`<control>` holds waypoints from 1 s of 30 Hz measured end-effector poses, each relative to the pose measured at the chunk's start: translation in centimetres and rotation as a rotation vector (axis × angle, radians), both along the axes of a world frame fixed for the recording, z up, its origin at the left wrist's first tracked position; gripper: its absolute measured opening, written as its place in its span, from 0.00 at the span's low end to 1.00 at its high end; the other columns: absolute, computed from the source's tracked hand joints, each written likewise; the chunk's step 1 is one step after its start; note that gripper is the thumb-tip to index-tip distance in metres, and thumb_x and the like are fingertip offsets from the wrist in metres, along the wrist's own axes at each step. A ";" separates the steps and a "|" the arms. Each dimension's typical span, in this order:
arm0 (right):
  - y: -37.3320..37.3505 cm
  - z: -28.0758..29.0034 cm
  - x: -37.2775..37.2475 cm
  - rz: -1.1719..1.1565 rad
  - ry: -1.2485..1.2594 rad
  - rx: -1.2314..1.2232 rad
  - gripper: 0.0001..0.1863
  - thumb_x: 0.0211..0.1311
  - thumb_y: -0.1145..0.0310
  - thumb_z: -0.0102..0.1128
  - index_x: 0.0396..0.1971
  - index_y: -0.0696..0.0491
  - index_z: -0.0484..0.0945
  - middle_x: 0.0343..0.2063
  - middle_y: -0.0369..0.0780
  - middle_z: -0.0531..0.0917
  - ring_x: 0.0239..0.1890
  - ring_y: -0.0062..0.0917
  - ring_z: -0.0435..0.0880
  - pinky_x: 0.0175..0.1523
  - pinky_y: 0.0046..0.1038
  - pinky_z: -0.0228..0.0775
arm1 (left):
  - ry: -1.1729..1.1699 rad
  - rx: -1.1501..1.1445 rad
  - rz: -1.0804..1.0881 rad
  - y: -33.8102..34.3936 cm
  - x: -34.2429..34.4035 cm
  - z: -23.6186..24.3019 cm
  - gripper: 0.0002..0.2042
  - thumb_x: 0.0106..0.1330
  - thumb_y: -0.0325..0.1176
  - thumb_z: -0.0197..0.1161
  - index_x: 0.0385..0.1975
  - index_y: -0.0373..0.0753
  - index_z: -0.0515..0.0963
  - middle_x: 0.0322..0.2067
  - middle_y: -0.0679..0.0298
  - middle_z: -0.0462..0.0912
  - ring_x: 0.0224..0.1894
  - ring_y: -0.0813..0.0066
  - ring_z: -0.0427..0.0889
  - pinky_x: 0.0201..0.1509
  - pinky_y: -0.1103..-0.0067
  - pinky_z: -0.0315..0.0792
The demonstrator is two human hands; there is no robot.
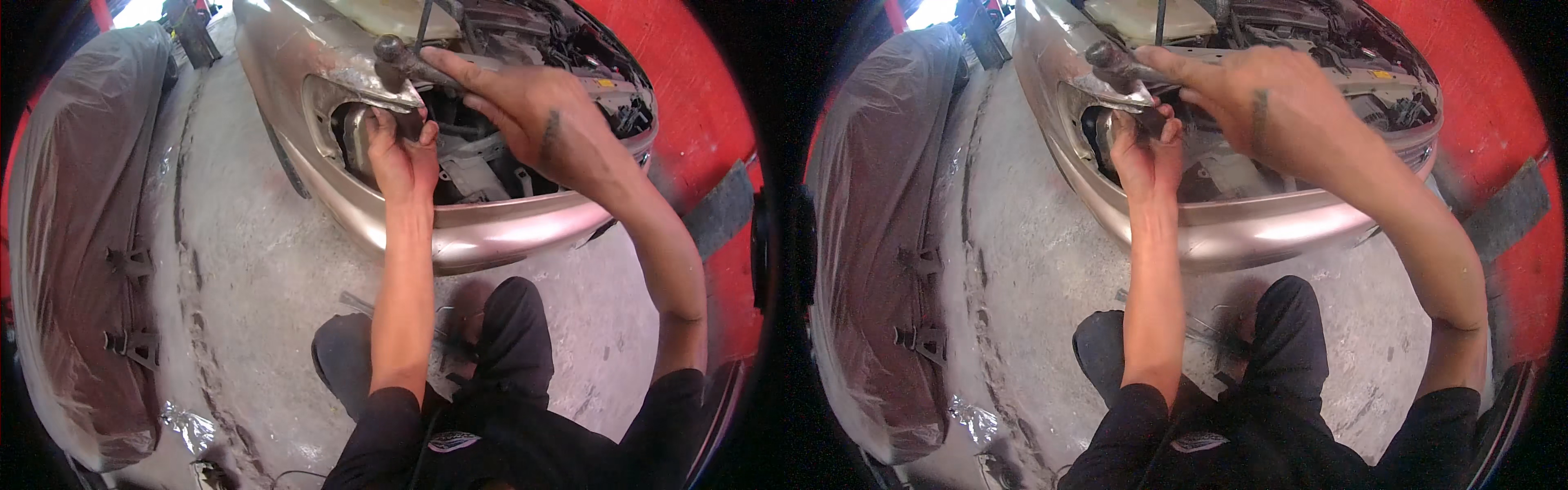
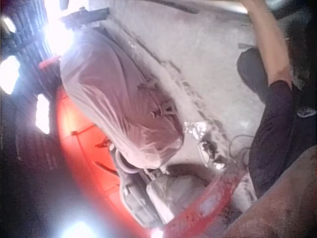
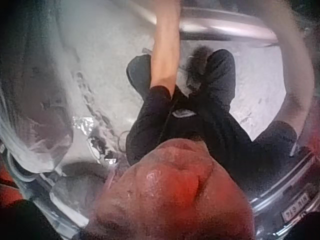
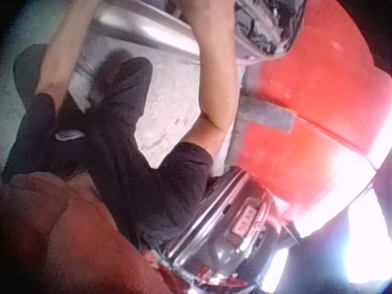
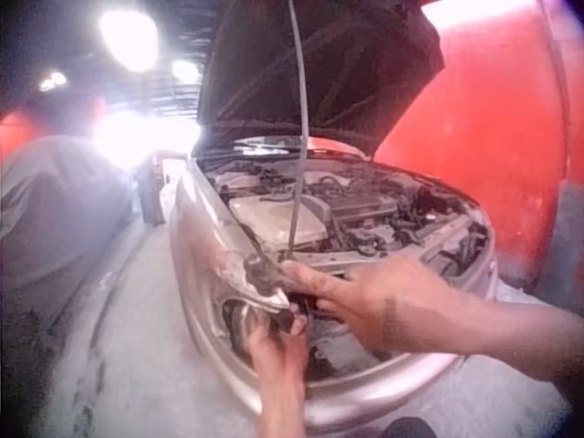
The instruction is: The person uses a hammer and a metal rod to adjust and reshape the damaged metal frame surrounding a car's headlight housing, striking the metal while holding components in place.
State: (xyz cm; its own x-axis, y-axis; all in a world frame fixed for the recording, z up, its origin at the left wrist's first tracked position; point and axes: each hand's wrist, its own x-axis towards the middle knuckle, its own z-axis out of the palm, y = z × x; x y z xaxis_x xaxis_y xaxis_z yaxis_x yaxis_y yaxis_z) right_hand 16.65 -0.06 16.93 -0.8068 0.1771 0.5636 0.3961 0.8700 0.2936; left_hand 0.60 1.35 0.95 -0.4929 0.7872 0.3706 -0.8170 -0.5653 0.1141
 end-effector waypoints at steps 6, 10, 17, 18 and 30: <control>-1.6 1.9 0.0 -0.035 0.099 -0.255 0.29 0.69 0.71 0.56 0.70 0.45 0.70 0.43 0.53 0.84 0.44 0.51 0.83 0.49 0.42 0.75 | -0.021 0.023 -0.013 -0.1 -0.1 0.6 0.14 0.79 0.44 0.53 0.56 0.46 0.72 0.47 0.65 0.82 0.42 0.71 0.80 0.34 0.77 0.69; -0.4 0.4 -0.2 0.070 0.129 -0.107 0.28 0.68 0.68 0.59 0.68 0.39 0.72 0.27 0.46 0.84 0.32 0.43 0.84 0.39 0.41 0.74 | -0.078 0.031 -0.040 -0.1 0.0 1.2 0.15 0.79 0.45 0.53 0.57 0.45 0.73 0.47 0.63 0.82 0.42 0.71 0.80 0.34 0.78 0.70; -1.1 1.5 -0.2 -0.024 0.079 -0.130 0.28 0.70 0.71 0.56 0.70 0.43 0.71 0.47 0.50 0.85 0.46 0.49 0.84 0.50 0.41 0.76 | -0.234 0.081 -0.192 0.8 0.2 0.6 0.14 0.77 0.39 0.54 0.53 0.35 0.74 0.41 0.51 0.78 0.42 0.62 0.77 0.35 0.79 0.71; -1.3 1.5 -0.4 -0.020 0.084 -0.114 0.28 0.70 0.71 0.56 0.70 0.42 0.72 0.48 0.50 0.85 0.46 0.48 0.84 0.50 0.41 0.76 | -0.241 0.076 -0.203 0.7 -0.1 0.6 0.14 0.77 0.38 0.53 0.52 0.35 0.74 0.41 0.51 0.78 0.42 0.62 0.76 0.35 0.79 0.71; -1.5 1.5 -2.1 -0.002 0.070 -0.056 0.32 0.68 0.72 0.59 0.71 0.39 0.68 0.47 0.50 0.85 0.40 0.49 0.85 0.44 0.42 0.78 | -0.280 0.036 -0.221 0.0 -0.9 0.6 0.12 0.73 0.30 0.53 0.52 0.34 0.74 0.42 0.47 0.77 0.41 0.60 0.74 0.30 0.82 0.68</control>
State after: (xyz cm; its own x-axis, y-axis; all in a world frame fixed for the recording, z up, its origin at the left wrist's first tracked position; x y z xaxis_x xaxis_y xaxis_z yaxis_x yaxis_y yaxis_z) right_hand 14.58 -1.53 18.38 -0.7652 0.2115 0.6081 0.4159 0.8833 0.2162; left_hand -0.34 1.37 1.53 -0.3986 0.8750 0.2749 -0.9167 -0.3709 -0.1489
